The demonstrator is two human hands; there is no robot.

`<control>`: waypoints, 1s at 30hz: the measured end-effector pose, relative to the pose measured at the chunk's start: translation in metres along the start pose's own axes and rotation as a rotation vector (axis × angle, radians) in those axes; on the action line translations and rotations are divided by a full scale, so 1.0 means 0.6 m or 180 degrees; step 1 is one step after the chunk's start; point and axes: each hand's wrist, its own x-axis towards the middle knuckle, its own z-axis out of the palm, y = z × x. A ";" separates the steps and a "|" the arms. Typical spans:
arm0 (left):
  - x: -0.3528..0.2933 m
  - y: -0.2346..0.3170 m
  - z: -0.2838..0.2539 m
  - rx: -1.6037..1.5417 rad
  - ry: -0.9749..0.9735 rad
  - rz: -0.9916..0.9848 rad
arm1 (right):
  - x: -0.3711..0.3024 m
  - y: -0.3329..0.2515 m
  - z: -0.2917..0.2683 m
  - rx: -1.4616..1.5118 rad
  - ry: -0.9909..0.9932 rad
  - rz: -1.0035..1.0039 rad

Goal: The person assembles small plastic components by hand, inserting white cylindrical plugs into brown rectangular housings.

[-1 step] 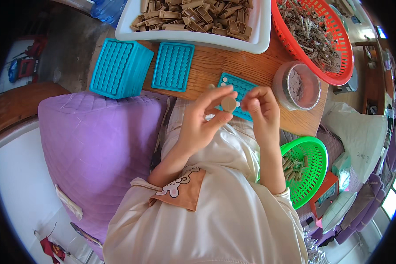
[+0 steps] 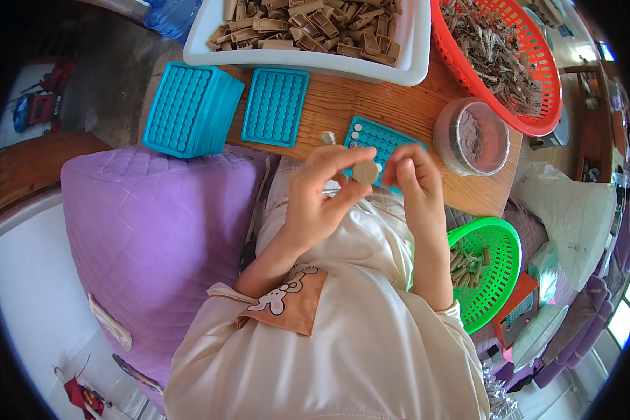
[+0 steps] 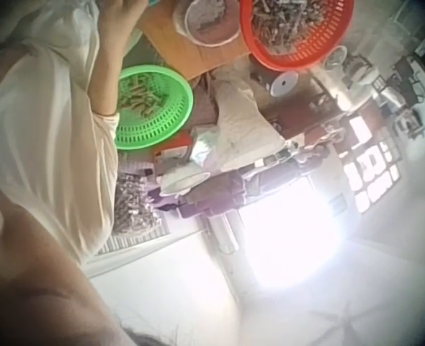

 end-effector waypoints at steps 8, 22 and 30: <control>-0.023 -0.033 0.013 0.1649 -0.0225 0.2709 | -0.036 -0.009 0.008 0.1708 -0.1158 0.0117; 0.009 0.004 0.065 -0.0083 -0.1105 0.0569 | -0.061 -0.028 0.032 -0.1381 0.0018 -0.1350; -0.003 -0.017 0.079 -0.0042 -0.0692 0.0445 | -0.064 -0.003 0.032 -0.1725 0.0373 -0.1418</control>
